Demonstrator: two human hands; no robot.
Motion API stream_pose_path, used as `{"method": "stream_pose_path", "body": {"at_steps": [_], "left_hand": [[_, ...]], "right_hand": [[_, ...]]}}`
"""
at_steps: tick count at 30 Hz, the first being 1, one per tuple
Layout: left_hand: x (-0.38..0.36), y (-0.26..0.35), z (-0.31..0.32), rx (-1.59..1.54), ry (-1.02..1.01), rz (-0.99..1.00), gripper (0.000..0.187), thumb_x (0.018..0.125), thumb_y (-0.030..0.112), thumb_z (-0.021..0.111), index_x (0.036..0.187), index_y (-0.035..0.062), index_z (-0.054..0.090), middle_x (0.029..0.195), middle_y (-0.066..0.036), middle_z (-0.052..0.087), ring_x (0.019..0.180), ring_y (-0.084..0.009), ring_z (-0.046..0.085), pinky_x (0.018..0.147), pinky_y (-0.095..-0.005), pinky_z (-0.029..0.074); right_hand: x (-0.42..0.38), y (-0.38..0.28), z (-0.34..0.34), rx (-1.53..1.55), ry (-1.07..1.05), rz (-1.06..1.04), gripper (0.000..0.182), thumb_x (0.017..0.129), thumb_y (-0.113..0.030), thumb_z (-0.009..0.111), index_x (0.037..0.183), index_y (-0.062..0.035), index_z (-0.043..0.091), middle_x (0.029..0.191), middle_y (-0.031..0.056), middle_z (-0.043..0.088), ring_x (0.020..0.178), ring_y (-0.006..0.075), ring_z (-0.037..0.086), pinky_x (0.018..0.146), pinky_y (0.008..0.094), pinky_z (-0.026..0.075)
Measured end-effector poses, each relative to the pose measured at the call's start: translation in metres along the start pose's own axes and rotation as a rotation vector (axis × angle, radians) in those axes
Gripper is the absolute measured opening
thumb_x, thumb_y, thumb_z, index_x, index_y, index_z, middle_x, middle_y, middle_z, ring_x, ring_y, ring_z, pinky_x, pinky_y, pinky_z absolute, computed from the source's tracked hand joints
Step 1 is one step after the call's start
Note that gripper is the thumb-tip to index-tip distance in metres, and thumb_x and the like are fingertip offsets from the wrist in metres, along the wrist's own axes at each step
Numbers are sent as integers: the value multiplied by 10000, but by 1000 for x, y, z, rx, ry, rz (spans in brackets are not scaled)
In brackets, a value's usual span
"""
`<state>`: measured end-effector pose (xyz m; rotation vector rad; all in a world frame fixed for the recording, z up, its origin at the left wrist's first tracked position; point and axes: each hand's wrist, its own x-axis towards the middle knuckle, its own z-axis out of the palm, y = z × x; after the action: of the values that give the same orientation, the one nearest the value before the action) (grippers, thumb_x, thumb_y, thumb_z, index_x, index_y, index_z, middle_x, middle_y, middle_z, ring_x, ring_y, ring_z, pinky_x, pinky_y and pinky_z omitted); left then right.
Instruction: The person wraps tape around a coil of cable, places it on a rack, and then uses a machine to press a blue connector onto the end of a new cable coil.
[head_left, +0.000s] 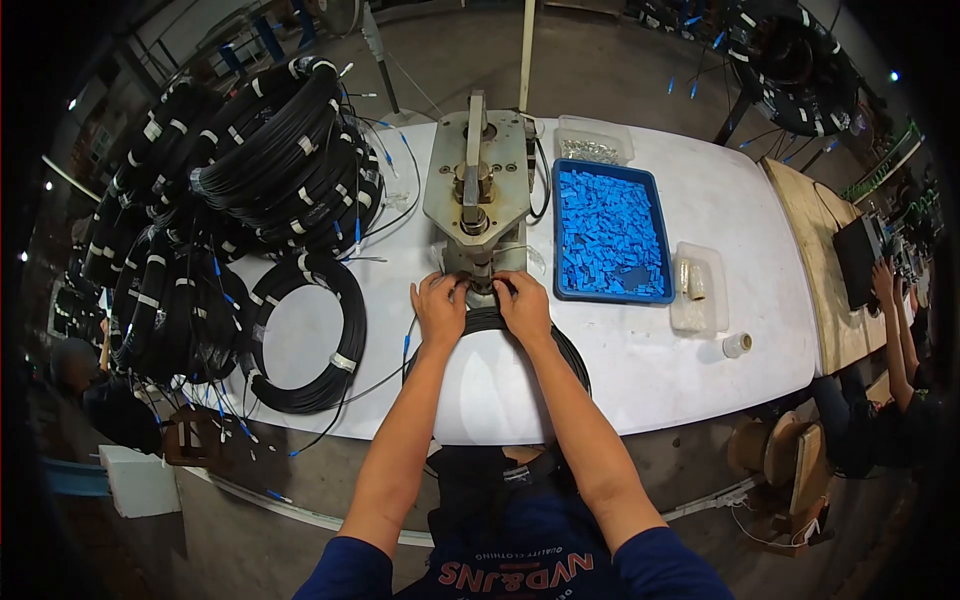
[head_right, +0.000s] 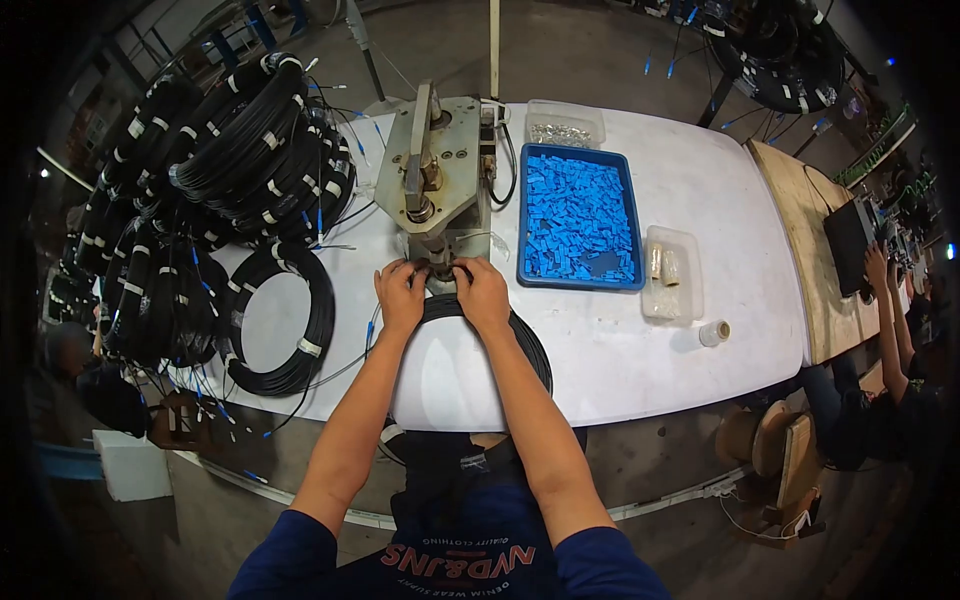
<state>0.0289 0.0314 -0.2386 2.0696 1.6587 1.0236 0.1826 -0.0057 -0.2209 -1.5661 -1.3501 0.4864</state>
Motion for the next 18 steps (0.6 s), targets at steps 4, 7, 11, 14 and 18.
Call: {"method": "stream_pose_path", "body": {"at_steps": [4, 7, 11, 14, 18], "left_hand": [[3, 6, -7, -70, 27, 35, 156, 902, 193, 638, 964, 90, 738, 1004, -105, 713, 1104, -295, 587, 1071, -502, 342], [6, -7, 2, -226, 15, 13, 172, 888, 150, 639, 993, 55, 738, 961, -149, 711, 966, -296, 641, 927, -393, 452], [4, -14, 0, -472, -54, -81, 274, 890, 94, 541, 1076, 5, 722, 786, -99, 671, 709, -161, 604, 680, -287, 472], [5, -7, -13, -594, -150, -193, 347, 886, 101, 475, 1109, -24, 710, 726, -3, 590, 659, -89, 508, 635, -263, 435], [7, -16, -8, -637, -223, -254, 388, 881, 117, 452, 1138, -37, 699, 836, -39, 664, 745, -109, 546, 704, -262, 450]], "right_hand": [[-1, 2, -1, 72, 40, -85, 164, 892, -118, 631, 1009, -44, 718, 963, 153, 680, 894, 358, 656, 805, 416, 515], [-1, 2, -3, -10, -37, -67, 156, 895, -103, 620, 1002, -45, 717, 964, 149, 679, 903, 355, 654, 808, 415, 514], [0, 5, 0, -26, -1, -79, 142, 887, -62, 621, 978, -5, 714, 950, 162, 691, 886, 335, 666, 804, 377, 511], [0, 5, 1, -22, 0, -94, 137, 890, -57, 617, 974, -7, 713, 938, 164, 687, 887, 336, 664, 803, 376, 509], [0, 2, -1, -12, -3, -72, 134, 887, -49, 620, 976, -5, 711, 935, 158, 688, 885, 333, 666, 810, 366, 509]]}}
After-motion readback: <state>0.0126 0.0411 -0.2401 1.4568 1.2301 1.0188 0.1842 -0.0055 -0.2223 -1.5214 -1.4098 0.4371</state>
